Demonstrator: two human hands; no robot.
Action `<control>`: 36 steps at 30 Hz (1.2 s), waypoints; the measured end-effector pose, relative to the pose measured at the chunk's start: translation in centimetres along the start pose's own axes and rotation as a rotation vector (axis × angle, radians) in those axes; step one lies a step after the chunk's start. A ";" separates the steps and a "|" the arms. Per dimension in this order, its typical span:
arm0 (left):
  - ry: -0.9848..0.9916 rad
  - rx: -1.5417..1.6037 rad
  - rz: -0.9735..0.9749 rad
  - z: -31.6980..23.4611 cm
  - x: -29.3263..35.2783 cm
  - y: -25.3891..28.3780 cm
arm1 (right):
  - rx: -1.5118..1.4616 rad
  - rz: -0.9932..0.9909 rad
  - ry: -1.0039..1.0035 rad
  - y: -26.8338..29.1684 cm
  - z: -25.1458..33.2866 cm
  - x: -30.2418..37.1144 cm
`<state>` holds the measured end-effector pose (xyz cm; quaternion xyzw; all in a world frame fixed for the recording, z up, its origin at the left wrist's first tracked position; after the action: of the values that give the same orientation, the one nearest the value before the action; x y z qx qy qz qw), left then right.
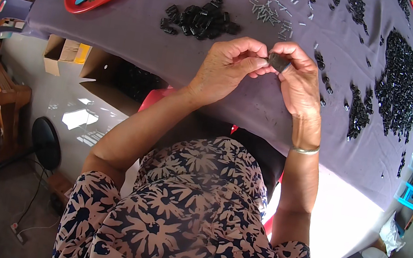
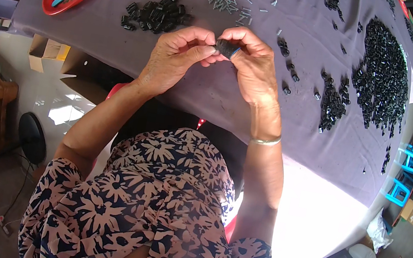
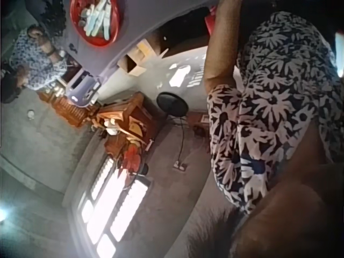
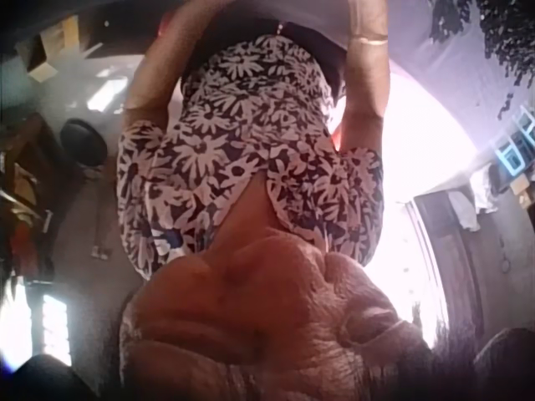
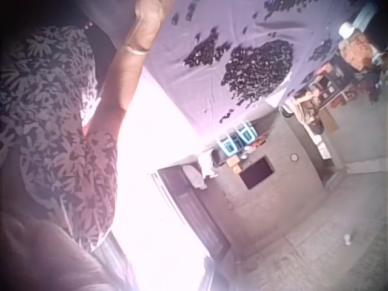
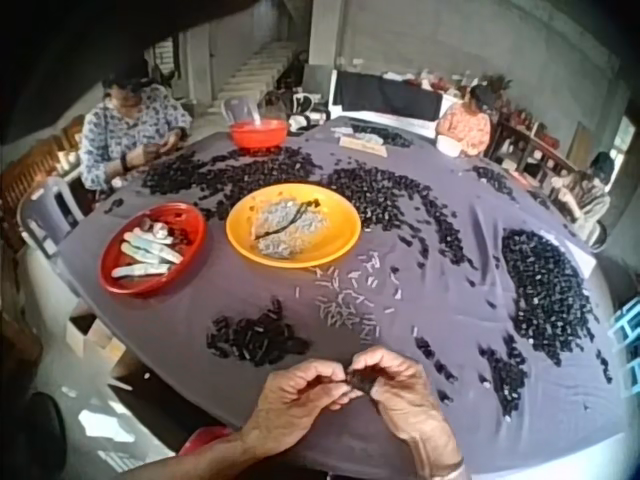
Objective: The person assembles components by picking up small black plastic parts and pins from the table, inserting a pin into each plastic part by hand, and placing the assembled pieces on the table.
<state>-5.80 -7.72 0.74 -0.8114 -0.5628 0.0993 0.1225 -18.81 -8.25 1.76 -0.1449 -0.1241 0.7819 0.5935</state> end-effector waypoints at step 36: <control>0.008 -0.065 0.022 -0.4 -0.2 0.3 | 0.449 -0.093 0.195 0.2 2.2 0.9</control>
<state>-5.48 -8.02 1.00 -0.8215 -0.5562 0.0790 0.0972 -20.01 -7.46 3.63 -0.0782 0.1040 0.7441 0.6552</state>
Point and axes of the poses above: each hand's wrist, its own x-axis away from the middle knuckle, its own y-axis out of the back of the hand, z = x × y, the point moved 8 cm from there along -x, towards the middle knuckle, and after that the axes turned 4 degrees about y, right-handed, at the moved point
